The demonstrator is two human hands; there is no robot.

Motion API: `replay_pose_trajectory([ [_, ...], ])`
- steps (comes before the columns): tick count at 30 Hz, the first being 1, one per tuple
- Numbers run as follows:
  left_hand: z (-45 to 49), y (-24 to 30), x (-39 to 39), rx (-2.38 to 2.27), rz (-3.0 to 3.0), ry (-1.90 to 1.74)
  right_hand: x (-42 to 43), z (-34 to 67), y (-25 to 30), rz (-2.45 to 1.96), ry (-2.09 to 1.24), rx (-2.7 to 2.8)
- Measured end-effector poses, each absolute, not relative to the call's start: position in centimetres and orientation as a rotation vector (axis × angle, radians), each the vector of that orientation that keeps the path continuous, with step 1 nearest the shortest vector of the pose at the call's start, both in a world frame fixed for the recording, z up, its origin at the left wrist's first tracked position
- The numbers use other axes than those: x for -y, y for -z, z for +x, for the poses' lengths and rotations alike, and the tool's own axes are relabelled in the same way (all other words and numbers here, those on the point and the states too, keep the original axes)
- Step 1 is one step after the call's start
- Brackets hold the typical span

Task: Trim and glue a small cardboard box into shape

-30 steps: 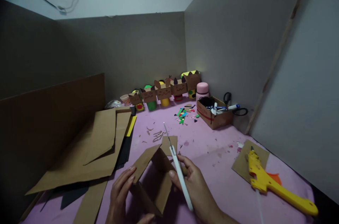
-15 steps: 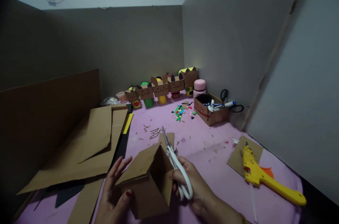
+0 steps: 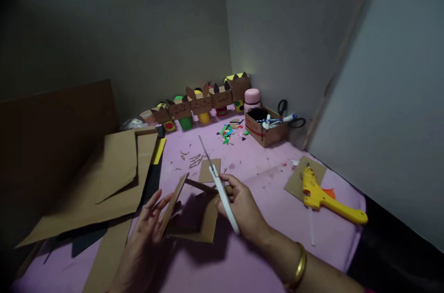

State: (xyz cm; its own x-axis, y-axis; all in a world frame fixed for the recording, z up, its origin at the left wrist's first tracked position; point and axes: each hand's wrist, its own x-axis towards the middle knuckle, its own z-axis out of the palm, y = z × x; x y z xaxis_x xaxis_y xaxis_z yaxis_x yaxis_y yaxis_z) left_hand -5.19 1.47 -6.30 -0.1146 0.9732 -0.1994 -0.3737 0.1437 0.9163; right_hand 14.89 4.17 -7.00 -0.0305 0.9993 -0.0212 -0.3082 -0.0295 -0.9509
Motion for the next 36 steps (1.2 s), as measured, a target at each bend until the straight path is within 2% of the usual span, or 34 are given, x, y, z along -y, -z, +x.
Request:
replay_pose_trajectory([
  [12,-6.3,7.8,-0.9,-0.802,0.84,-0.899,-3.7,16.5,6.1,-0.856,-1.255,1.102],
  [21,-5.9,7.5,-0.5,-0.946,0.773,-1.054,-4.1,17.0,7.0,-0.903,-1.348,0.968],
  [27,-6.1,7.3,-0.7,-1.023,0.804,-1.2,-3.7,16.4,7.8,-0.948,-1.586,0.925],
  [36,-5.9,6.6,-0.8,-1.174,1.096,-1.004,-3.4,15.2,8.0,-0.95,-1.633,0.864],
])
